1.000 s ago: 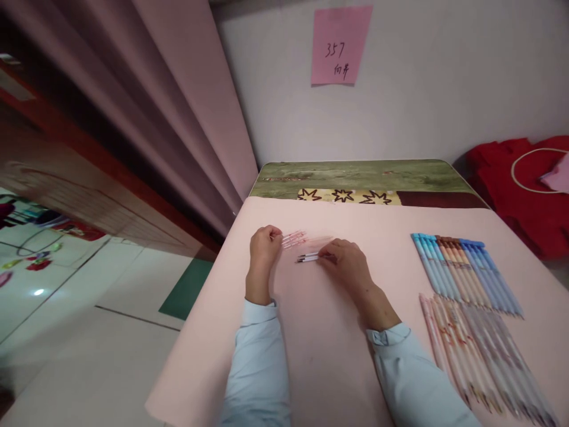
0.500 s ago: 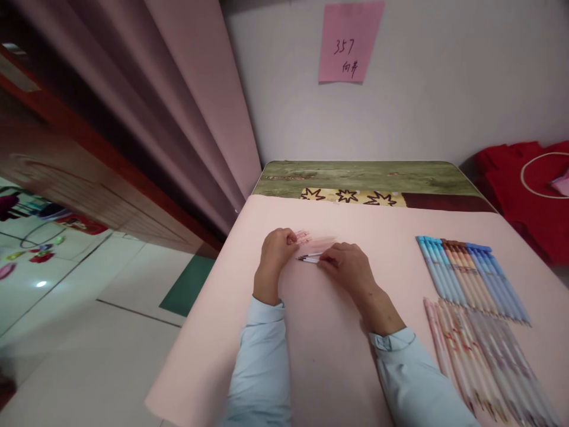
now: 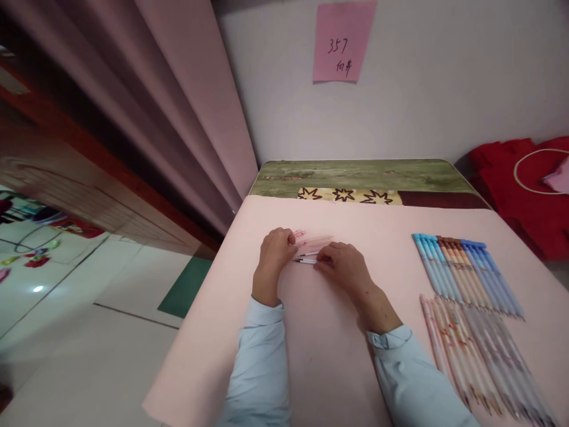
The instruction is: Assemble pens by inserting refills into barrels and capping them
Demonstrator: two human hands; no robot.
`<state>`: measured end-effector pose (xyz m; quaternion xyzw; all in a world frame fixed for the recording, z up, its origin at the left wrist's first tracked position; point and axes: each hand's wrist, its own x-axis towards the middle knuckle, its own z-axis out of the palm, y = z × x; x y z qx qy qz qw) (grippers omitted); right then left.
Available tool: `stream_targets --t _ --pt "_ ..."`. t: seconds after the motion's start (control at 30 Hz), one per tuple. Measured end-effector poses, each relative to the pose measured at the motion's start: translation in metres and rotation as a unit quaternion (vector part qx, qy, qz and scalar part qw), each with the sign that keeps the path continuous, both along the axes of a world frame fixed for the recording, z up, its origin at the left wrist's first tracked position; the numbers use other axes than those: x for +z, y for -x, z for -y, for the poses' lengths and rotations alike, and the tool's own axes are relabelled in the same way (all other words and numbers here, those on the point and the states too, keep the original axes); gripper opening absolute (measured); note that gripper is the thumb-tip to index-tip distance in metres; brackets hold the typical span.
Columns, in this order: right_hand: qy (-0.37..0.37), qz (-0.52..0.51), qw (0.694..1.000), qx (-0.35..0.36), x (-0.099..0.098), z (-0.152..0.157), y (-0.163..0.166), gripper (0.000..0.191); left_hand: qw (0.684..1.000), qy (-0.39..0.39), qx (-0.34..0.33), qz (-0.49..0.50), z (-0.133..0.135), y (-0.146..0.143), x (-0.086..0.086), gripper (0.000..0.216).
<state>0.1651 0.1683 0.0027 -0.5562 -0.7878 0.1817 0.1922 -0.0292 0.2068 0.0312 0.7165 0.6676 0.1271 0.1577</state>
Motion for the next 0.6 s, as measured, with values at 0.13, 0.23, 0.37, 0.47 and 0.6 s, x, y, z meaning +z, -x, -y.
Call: stream_targets --t 0.13,0.23,0.37,0.47,0.6 --pt "0.009 0.000 1.000 -0.001 -0.0004 0.0005 0.0004 0.005 1.000 -0.005 -0.003 0.002 0.0013 0.0001 0.0048 0.010" --pt "0.011 -0.001 1.000 -0.004 -0.0008 0.0006 0.0009 0.004 0.996 -0.021 0.023 0.084 0.0000 0.0033 0.0040 0.009" --pt "0.009 0.001 1.000 -0.010 -0.0008 0.0012 0.0021 0.005 0.928 -0.045 0.072 0.363 -0.0026 0.0034 0.0018 0.018" --pt "0.001 0.007 1.000 -0.005 -0.0007 0.0017 0.0025 0.005 0.825 -0.012 0.108 0.554 -0.0030 -0.0003 0.0049 0.030" --pt "-0.006 0.009 1.000 -0.008 0.0004 0.0026 0.0030 0.007 0.757 -0.005 0.171 0.631 -0.0036 0.0005 0.0099 0.032"
